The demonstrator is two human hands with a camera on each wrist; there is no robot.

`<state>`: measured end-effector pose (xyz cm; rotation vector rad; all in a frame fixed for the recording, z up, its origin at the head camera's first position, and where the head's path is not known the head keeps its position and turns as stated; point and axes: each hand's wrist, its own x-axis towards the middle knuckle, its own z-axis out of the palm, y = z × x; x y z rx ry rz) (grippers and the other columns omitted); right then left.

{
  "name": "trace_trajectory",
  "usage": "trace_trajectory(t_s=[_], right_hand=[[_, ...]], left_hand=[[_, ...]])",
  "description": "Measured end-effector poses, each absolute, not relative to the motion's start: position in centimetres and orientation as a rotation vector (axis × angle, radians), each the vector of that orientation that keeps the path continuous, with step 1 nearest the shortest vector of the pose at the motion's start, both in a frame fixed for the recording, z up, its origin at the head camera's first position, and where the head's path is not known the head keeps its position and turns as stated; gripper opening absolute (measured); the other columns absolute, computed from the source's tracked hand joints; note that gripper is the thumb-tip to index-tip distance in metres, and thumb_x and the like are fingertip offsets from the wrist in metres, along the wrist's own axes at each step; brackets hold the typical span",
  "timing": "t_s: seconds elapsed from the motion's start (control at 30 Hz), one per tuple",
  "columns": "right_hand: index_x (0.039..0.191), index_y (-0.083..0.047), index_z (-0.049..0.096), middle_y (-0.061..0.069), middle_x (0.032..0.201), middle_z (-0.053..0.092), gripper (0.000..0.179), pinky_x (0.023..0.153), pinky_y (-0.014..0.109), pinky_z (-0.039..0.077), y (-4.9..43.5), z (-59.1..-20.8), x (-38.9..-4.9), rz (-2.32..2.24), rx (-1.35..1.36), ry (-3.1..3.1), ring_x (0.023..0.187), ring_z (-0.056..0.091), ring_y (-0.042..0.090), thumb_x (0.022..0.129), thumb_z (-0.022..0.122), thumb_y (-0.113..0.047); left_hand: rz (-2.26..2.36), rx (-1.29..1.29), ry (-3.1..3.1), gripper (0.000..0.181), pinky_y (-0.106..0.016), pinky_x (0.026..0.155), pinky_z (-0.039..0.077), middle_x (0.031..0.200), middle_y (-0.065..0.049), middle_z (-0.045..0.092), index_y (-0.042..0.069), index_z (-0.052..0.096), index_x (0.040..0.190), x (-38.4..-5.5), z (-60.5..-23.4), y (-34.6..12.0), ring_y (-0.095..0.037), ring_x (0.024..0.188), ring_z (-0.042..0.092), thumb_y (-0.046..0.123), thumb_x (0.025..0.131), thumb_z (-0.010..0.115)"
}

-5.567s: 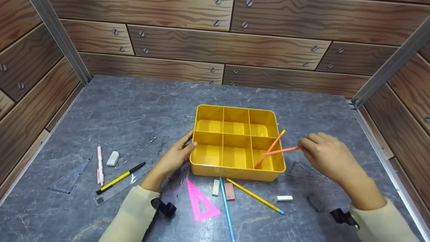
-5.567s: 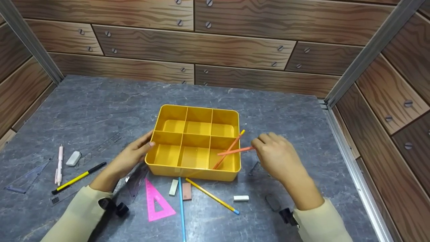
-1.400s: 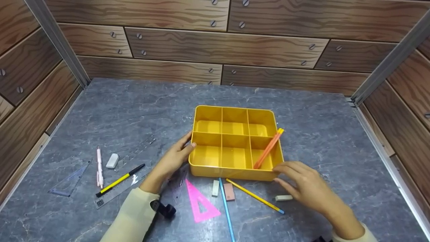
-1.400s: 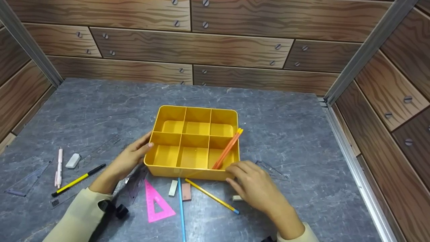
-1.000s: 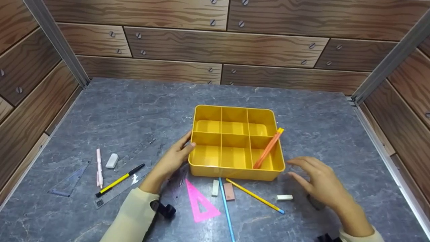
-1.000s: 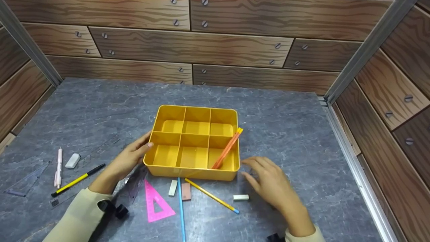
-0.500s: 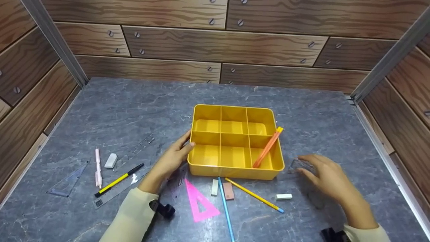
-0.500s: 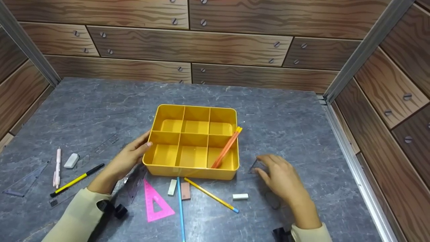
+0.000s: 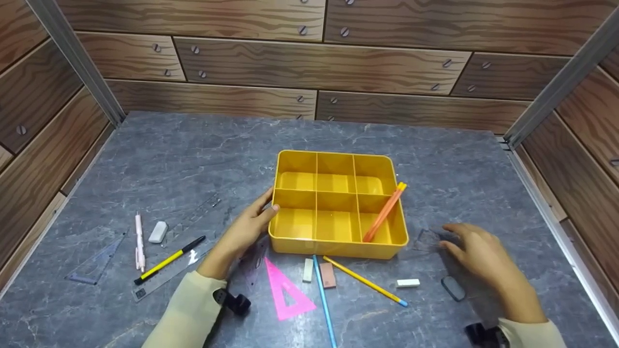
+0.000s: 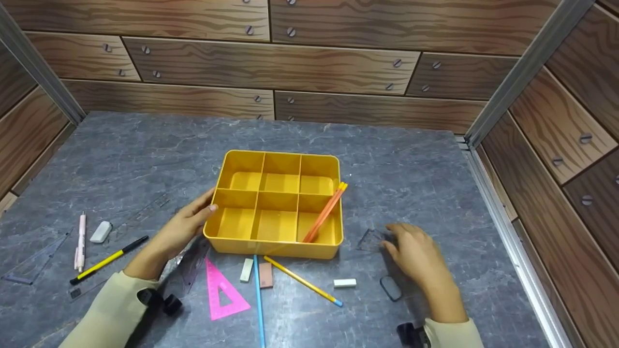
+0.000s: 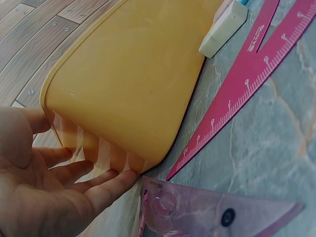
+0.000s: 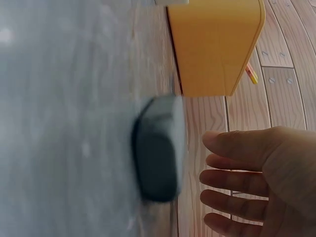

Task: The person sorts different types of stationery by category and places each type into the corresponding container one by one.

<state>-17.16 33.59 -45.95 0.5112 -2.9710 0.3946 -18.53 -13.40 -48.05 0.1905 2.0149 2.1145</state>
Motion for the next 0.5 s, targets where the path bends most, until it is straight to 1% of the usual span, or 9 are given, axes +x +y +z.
trace_trajectory(t_s=[0.3, 0.5], right_hand=[[0.124, 0.004, 0.062, 0.030, 0.120, 0.060, 0.044, 0.091, 0.068, 0.041, 33.8, -45.5, -17.9, 0.398, 0.447, -3.119, 0.110, 0.055, 0.051, 0.091, 0.070, -0.024], [0.118, 0.004, 0.065, 0.028, 0.116, 0.063, 0.039, 0.088, 0.067, 0.042, 33.6, -45.8, -18.5, 0.380, 0.477, -3.152, 0.108, 0.057, 0.050, 0.090, 0.071, -0.022]], left_hand=[[2.093, 0.167, 2.042, 0.062, -0.044, 0.105, 0.041, 0.159, -0.018, 0.021, 0.010, 0.023, 0.156, -18.7, -47.9, -13.5, -0.039, 0.131, 0.044, 0.023, 0.103, 0.052], [2.061, 0.124, 2.090, 0.061, -0.040, 0.104, 0.042, 0.159, -0.016, 0.023, 0.014, 0.027, 0.155, -18.5, -47.8, -13.5, -0.035, 0.132, 0.044, 0.026, 0.102, 0.054]])
